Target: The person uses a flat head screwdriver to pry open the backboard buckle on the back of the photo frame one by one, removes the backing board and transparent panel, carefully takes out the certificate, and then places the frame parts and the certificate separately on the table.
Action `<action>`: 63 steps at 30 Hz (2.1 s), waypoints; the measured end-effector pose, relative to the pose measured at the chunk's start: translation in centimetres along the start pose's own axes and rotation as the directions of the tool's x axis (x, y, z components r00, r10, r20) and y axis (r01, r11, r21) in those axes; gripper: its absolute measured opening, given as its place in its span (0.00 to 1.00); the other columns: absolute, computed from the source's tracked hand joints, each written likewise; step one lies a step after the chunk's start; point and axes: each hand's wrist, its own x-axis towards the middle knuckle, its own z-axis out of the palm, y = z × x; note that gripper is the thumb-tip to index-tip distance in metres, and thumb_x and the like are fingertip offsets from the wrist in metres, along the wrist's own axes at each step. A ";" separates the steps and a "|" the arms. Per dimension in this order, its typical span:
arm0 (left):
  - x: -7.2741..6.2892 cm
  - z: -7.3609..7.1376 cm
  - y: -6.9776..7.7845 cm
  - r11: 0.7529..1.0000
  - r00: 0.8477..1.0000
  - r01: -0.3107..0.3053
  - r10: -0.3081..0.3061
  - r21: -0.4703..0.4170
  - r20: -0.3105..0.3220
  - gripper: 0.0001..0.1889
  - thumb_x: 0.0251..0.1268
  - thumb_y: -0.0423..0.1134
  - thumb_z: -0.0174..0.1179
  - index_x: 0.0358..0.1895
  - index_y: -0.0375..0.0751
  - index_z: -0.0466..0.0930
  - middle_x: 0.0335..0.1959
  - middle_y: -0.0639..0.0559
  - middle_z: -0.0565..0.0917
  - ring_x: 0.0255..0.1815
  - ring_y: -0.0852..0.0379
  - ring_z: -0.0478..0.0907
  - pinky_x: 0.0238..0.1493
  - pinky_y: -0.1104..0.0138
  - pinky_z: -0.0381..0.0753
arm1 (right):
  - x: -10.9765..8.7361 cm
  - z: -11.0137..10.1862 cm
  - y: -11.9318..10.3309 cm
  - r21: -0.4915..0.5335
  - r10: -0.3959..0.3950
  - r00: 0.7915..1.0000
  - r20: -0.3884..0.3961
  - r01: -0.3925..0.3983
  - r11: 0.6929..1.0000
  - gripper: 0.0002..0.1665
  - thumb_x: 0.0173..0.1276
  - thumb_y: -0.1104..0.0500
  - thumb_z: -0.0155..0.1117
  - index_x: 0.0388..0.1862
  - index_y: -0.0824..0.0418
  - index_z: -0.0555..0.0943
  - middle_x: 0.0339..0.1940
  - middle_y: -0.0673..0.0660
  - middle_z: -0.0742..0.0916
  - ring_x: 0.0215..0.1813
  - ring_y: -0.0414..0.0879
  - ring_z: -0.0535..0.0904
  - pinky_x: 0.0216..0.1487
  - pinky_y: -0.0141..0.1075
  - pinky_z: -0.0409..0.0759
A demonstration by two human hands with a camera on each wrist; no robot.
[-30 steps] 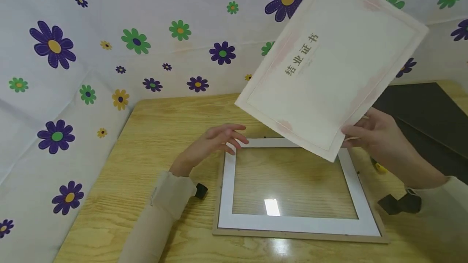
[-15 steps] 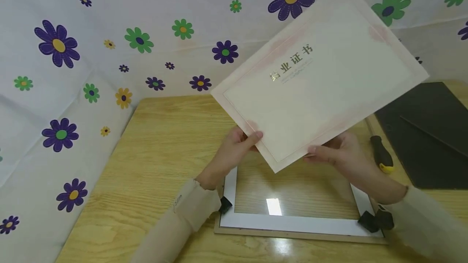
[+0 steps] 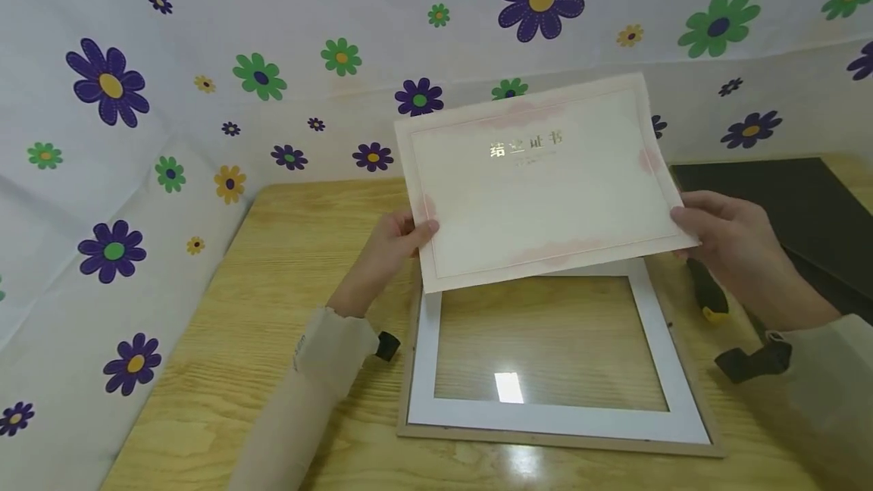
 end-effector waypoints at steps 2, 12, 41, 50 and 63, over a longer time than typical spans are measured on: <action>0.3 -0.4 0.4 1.000 1.000 0.003 -0.003 0.012 -0.001 0.19 0.79 0.36 0.54 0.65 0.28 0.74 0.50 0.37 0.83 0.43 0.52 0.82 0.50 0.55 0.83 | 0.2 -0.4 -0.2 -0.113 0.065 0.998 -0.004 -0.065 0.991 0.10 0.78 0.65 0.58 0.45 0.54 0.85 0.40 0.50 0.85 0.31 0.43 0.77 0.28 0.31 0.76; 2.9 -1.0 1.5 0.991 0.994 0.104 -0.106 0.081 0.019 0.27 0.76 0.32 0.56 0.75 0.39 0.66 0.61 0.37 0.79 0.54 0.44 0.80 0.58 0.49 0.79 | 1.9 -0.3 -0.3 -0.440 0.083 0.996 -0.037 -0.091 0.893 0.11 0.80 0.56 0.58 0.53 0.60 0.77 0.44 0.48 0.82 0.37 0.39 0.80 0.38 0.31 0.82; 5.7 -0.9 -1.1 0.840 0.922 0.330 -0.384 0.431 0.042 0.27 0.69 0.28 0.60 0.71 0.32 0.68 0.48 0.37 0.84 0.37 0.51 0.81 0.41 0.65 0.82 | 6.0 -0.4 1.6 -0.878 0.238 0.971 0.019 -0.098 0.468 0.18 0.73 0.66 0.57 0.54 0.79 0.72 0.50 0.79 0.82 0.41 0.57 0.81 0.34 0.40 0.77; 4.6 -1.1 -1.0 0.822 0.886 0.352 -0.446 0.448 0.123 0.24 0.70 0.28 0.60 0.68 0.32 0.70 0.42 0.39 0.84 0.35 0.51 0.82 0.43 0.62 0.86 | 5.5 0.0 1.9 -0.892 0.280 0.955 0.100 -0.039 0.451 0.16 0.69 0.70 0.59 0.48 0.84 0.73 0.36 0.72 0.86 0.30 0.50 0.82 0.31 0.41 0.85; 3.6 -0.8 -0.5 0.759 0.908 0.308 -0.415 0.574 0.061 0.30 0.70 0.32 0.62 0.72 0.28 0.66 0.31 0.45 0.85 0.28 0.58 0.79 0.35 0.69 0.80 | 5.1 0.7 1.7 -0.912 0.273 0.958 0.085 -0.035 0.409 0.25 0.69 0.67 0.61 0.57 0.86 0.70 0.40 0.76 0.84 0.32 0.52 0.84 0.34 0.47 0.85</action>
